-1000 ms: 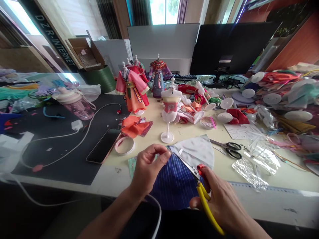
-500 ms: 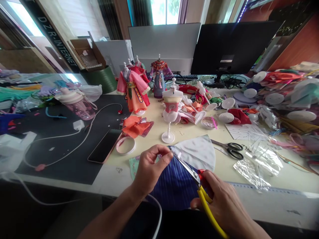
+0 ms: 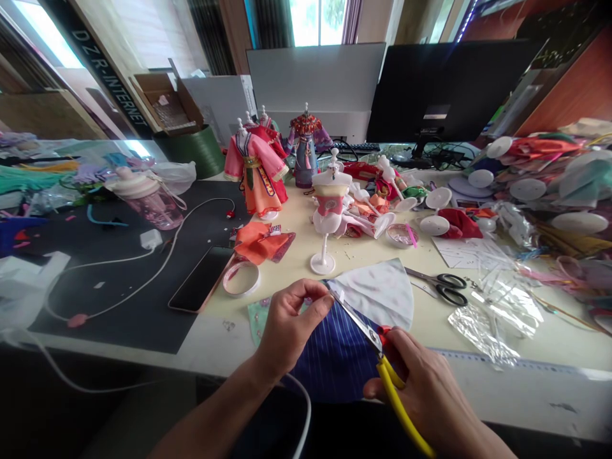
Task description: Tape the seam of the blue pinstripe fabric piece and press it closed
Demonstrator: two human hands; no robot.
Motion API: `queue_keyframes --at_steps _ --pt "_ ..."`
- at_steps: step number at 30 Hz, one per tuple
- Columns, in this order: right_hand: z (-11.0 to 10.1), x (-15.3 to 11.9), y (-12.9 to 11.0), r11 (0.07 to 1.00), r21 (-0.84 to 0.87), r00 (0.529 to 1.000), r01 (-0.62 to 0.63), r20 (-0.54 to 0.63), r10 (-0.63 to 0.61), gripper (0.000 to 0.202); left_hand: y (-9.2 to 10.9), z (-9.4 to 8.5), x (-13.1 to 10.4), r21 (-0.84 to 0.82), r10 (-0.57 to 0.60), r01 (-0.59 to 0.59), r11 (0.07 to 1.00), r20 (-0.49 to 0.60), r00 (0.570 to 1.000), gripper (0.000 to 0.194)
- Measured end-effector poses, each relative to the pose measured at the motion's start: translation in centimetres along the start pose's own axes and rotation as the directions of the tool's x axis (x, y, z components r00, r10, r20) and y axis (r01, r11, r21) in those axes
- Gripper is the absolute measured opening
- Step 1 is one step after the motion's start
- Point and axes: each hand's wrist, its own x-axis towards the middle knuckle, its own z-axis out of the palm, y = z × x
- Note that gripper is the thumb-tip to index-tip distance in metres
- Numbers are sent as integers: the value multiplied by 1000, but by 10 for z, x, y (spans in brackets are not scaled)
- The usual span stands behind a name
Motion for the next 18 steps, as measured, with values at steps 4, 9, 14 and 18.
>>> queue_keyframes --at_steps 4,9,14,18 --pt "1 0 0 1000 5 1000 -9 -4 9 50 0 0 0 2 -6 6 1000 -11 1000 14" --pt "1 1 0 1000 -6 1000 -4 -4 4 52 0 1 1 -7 -8 8 1000 -13 1000 14" --pt "2 0 0 1000 -15 1000 -6 -3 6 49 0 1 1 -16 -7 7 1000 -10 1000 13" --pt "2 -1 -1 1000 -3 1000 -8 -12 8 48 0 1 1 -22 -11 11 1000 -10 1000 12"
